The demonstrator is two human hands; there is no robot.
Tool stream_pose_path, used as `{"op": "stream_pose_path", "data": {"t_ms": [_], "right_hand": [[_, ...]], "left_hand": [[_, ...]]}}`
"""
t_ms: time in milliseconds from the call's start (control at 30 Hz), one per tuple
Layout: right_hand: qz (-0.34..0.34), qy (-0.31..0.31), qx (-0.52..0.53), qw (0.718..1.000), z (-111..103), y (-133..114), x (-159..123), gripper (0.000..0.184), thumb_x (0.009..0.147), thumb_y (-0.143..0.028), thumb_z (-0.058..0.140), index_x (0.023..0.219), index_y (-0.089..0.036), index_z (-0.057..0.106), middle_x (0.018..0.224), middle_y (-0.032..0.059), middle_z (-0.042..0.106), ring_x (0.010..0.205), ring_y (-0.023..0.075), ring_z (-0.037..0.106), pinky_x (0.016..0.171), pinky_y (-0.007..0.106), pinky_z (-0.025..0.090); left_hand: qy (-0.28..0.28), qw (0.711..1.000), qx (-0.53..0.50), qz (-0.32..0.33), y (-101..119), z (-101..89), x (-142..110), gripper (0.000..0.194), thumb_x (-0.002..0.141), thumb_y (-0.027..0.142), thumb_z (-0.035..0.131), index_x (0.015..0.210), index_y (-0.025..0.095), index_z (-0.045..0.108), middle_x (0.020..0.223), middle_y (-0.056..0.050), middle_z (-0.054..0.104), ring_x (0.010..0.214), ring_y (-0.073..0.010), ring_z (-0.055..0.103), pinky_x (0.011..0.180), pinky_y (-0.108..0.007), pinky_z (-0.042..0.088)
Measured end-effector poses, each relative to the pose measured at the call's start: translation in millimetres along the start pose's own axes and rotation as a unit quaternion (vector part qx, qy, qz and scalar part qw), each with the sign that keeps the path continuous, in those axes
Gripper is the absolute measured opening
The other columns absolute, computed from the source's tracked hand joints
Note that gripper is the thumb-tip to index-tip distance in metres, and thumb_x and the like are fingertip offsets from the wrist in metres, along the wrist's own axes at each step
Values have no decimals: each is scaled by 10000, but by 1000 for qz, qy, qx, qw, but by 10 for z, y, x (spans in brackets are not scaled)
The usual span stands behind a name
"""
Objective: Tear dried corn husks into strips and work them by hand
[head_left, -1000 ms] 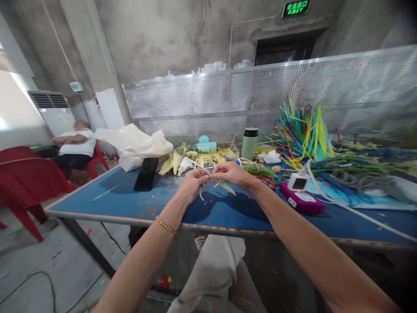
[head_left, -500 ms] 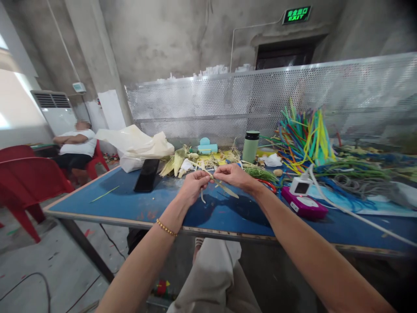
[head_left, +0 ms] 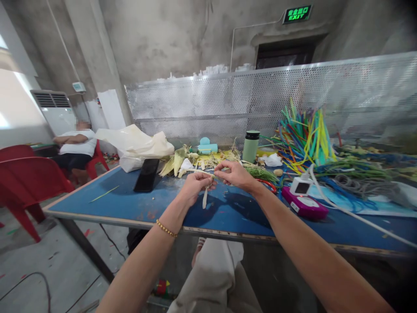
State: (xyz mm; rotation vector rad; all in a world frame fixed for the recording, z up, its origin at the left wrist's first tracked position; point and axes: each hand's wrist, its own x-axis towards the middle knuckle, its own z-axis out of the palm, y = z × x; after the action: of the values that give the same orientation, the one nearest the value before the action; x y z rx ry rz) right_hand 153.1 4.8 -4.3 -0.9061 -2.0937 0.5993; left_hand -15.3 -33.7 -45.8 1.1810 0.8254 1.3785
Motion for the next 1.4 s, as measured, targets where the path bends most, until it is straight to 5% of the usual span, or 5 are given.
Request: {"op": "stream_pose_path", "data": {"t_ms": [133, 433, 867, 1267, 1400], "right_hand": [[-79, 122, -77, 986, -30, 10, 28, 213, 776, -356, 605, 791, -151, 663, 793, 59, 650, 618, 125, 520, 584, 262, 408], [3, -30, 68, 997, 131, 14, -5, 217, 777, -385, 601, 786, -171, 637, 619, 15, 628, 449, 113, 512, 442, 247, 407], [11, -19, 117, 993, 212, -62, -19, 167, 717, -330, 605, 717, -164, 587, 560, -20, 551, 460, 91, 479, 405, 215, 400], [-14, -6, 40, 999, 229, 0, 1, 183, 755, -345, 598, 700, -171, 609, 552, -3, 581, 453, 112, 519, 456, 236, 403], [-35, 84, -11, 996, 108, -24, 9, 232, 786, -385, 587, 707, -170, 624, 603, 8, 598, 488, 108, 496, 504, 244, 379]], "left_hand": [[38, 999, -37, 14, 1, -10, 27, 275, 560, 223, 804, 729, 96, 628, 651, -74, 680, 562, -156, 624, 593, -283, 465], [39, 997, -20, 70, -19, -15, 61, 246, 593, 216, 762, 762, 94, 632, 663, -66, 675, 538, -125, 595, 551, -246, 402], [11, 996, -65, 58, 18, 3, 37, 240, 589, 216, 804, 690, 70, 642, 614, -42, 615, 509, -67, 519, 519, -216, 385], [21, 996, -66, 64, 16, -14, 49, 228, 600, 219, 795, 663, 92, 616, 594, -27, 587, 486, -56, 469, 502, -219, 341], [26, 996, -34, 76, -14, -30, 53, 228, 580, 249, 791, 648, 107, 626, 581, -19, 588, 476, -56, 440, 487, -217, 304]]}}
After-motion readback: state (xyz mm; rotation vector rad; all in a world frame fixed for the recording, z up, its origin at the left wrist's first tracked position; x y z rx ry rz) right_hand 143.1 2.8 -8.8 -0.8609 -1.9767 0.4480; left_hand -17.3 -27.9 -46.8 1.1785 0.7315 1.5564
